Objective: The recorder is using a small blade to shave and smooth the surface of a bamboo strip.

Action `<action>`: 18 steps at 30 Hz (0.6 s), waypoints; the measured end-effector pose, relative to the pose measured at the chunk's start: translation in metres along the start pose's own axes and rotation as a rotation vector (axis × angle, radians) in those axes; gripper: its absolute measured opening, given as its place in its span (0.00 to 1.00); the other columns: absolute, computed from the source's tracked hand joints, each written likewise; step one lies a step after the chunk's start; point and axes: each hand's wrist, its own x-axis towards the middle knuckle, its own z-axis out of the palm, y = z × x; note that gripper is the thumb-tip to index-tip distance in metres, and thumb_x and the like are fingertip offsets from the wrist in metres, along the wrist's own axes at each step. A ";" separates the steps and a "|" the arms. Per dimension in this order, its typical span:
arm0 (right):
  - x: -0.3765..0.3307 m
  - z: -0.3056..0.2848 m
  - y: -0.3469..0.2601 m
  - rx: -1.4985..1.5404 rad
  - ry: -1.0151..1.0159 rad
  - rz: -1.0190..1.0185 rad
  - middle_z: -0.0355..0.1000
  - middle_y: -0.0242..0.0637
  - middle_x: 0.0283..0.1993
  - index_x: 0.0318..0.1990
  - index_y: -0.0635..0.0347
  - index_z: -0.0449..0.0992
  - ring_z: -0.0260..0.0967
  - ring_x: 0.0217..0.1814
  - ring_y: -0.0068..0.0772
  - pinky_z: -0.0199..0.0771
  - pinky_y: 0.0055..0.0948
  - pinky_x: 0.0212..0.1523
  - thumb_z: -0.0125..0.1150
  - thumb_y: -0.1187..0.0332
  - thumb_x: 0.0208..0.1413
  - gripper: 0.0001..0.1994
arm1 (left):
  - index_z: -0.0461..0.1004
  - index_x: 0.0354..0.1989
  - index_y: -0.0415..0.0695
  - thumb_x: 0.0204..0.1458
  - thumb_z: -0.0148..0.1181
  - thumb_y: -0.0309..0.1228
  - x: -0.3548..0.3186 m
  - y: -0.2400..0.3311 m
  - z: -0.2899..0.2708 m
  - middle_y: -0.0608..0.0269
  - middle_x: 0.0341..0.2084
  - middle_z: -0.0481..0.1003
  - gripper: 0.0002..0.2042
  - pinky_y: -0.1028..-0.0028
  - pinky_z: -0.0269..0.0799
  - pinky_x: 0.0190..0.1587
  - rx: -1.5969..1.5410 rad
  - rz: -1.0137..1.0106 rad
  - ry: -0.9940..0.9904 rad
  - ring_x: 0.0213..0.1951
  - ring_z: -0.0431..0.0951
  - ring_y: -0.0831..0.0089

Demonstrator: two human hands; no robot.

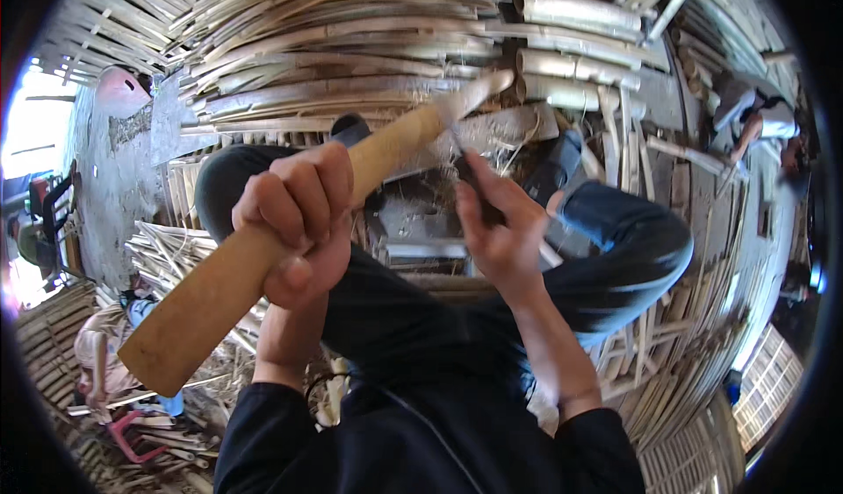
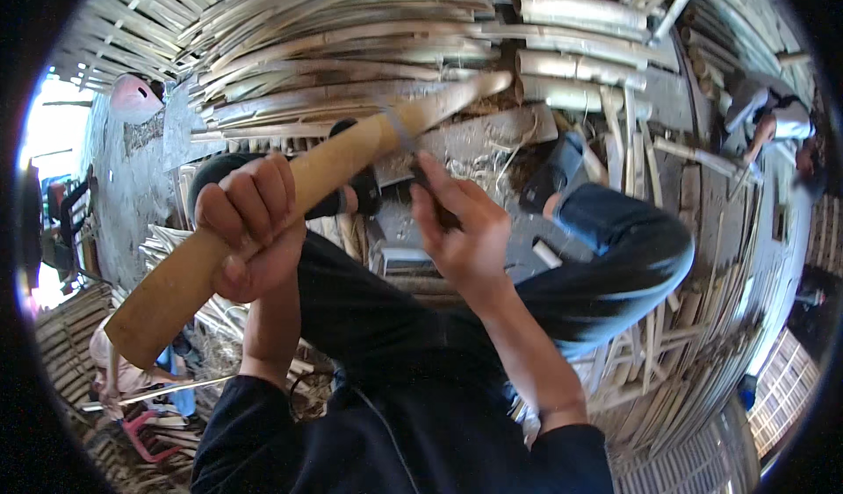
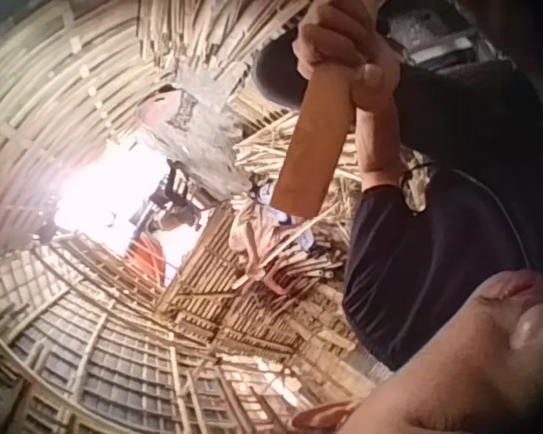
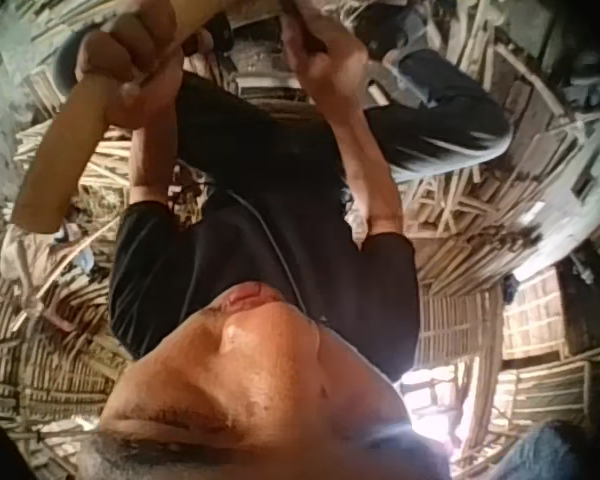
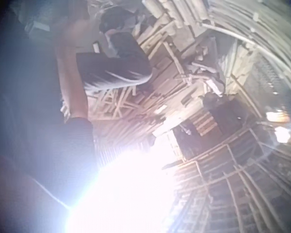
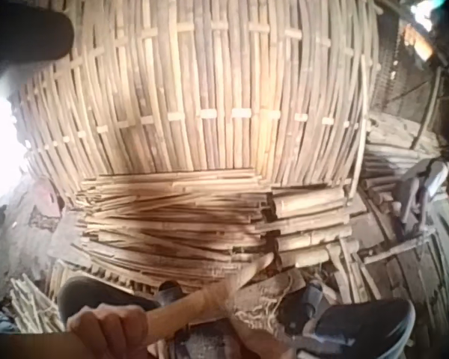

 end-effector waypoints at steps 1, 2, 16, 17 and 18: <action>0.001 0.013 0.014 -0.027 0.017 -0.012 0.76 0.44 0.27 0.53 0.57 0.80 0.75 0.23 0.38 0.74 0.28 0.27 0.67 0.72 0.54 0.18 | 0.59 0.22 0.54 0.45 0.64 0.42 0.005 -0.001 0.001 0.75 0.14 0.60 0.17 0.76 0.54 0.28 0.000 0.006 -0.037 0.19 0.57 0.80; -0.001 0.024 0.028 -0.055 0.036 -0.024 0.75 0.42 0.26 0.53 0.55 0.80 0.74 0.22 0.37 0.74 0.29 0.26 0.67 0.70 0.54 0.17 | 0.59 0.22 0.54 0.45 0.64 0.42 0.007 0.000 -0.001 0.75 0.14 0.60 0.17 0.76 0.54 0.28 -0.004 0.006 -0.058 0.19 0.57 0.80; -0.002 0.024 0.025 -0.008 -0.120 0.061 0.79 0.49 0.35 0.54 0.52 0.79 0.80 0.32 0.43 0.80 0.37 0.35 0.64 0.64 0.57 0.17 | 0.57 0.22 0.53 0.47 0.57 0.40 0.006 0.000 -0.008 0.73 0.15 0.59 0.13 0.75 0.54 0.29 0.079 0.071 0.113 0.19 0.57 0.80; -0.004 0.032 0.067 -0.101 -0.104 0.207 0.81 0.47 0.38 0.58 0.57 0.76 0.81 0.34 0.39 0.79 0.37 0.36 0.63 0.63 0.59 0.20 | 0.59 0.24 0.51 0.46 0.60 0.37 0.009 -0.005 -0.014 0.70 0.15 0.60 0.13 0.74 0.56 0.31 -0.028 0.059 0.112 0.21 0.58 0.77; -0.002 0.026 0.090 -0.099 -0.100 0.192 0.81 0.47 0.38 0.58 0.57 0.76 0.81 0.34 0.39 0.79 0.37 0.36 0.63 0.63 0.59 0.20 | 0.59 0.24 0.51 0.46 0.60 0.37 0.008 -0.009 -0.022 0.70 0.15 0.60 0.13 0.74 0.56 0.31 -0.025 0.074 0.109 0.21 0.58 0.77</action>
